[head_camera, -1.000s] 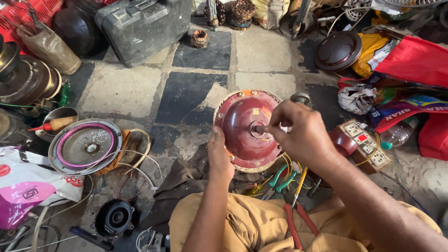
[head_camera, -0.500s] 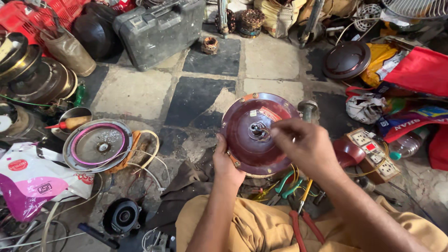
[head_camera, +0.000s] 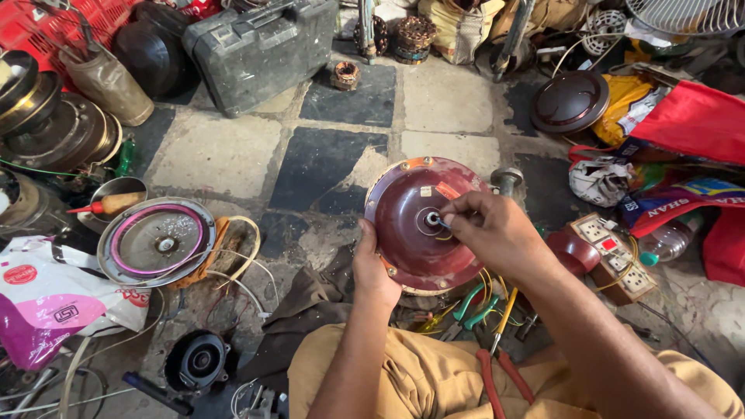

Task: The person disassembles a fan motor, removes the rotor, and then reassembles it using a screwdriver and hammer. They work on the copper windings and secure the housing with bolts.

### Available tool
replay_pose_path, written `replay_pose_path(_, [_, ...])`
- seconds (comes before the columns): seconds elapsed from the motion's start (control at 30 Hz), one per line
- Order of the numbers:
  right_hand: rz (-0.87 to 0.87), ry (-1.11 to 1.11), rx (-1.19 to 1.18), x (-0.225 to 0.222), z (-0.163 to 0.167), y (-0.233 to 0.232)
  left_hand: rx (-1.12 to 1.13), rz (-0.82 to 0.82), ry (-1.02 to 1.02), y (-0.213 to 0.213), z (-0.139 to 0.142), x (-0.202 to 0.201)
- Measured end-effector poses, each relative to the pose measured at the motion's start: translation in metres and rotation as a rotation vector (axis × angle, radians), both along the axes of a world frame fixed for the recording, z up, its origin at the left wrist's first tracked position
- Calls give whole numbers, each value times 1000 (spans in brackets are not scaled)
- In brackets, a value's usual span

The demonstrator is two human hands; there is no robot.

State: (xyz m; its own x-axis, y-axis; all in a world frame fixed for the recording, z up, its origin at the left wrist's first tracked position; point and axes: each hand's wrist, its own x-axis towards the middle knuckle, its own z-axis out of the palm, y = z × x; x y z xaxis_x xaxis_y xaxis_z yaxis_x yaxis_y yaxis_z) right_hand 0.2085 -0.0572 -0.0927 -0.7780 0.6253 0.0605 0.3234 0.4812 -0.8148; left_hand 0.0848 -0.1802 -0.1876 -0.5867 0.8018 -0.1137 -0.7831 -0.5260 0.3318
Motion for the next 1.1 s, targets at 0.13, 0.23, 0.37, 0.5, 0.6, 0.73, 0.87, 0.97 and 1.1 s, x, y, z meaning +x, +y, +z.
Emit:
replay_pose_path(0.13, [-82,-11,-207,5,-7,1,-23,36,41,-3,-2,1])
replay_pose_path(0.23, [-154,-13,-496,8,-6,-1,36,19,28,-4,-5,2])
replay_pose_path(0.37, [-195,64,-681,10,0,-16,3,15,-28,-3,-7,4])
replay_pose_path(0.5, [-216,53,-229,11,0,-38,24,-8,-36,-5,-6,10])
replay_pose_path(0.6, [-191,33,-303,13,2,-46,69,-66,-86,-9,-3,13])
replay_pose_path(0.73, [-147,204,-758,17,7,-49,25,-41,-29,-9,0,14])
replay_pose_path(0.87, [-102,191,-394,17,10,-49,8,25,30,-7,0,14])
replay_pose_path(0.97, [-148,153,-508,14,10,-46,-5,50,96,-5,-1,14])
replay_pose_path(1.1, [-82,171,-541,12,8,-36,-17,90,119,-1,1,10])
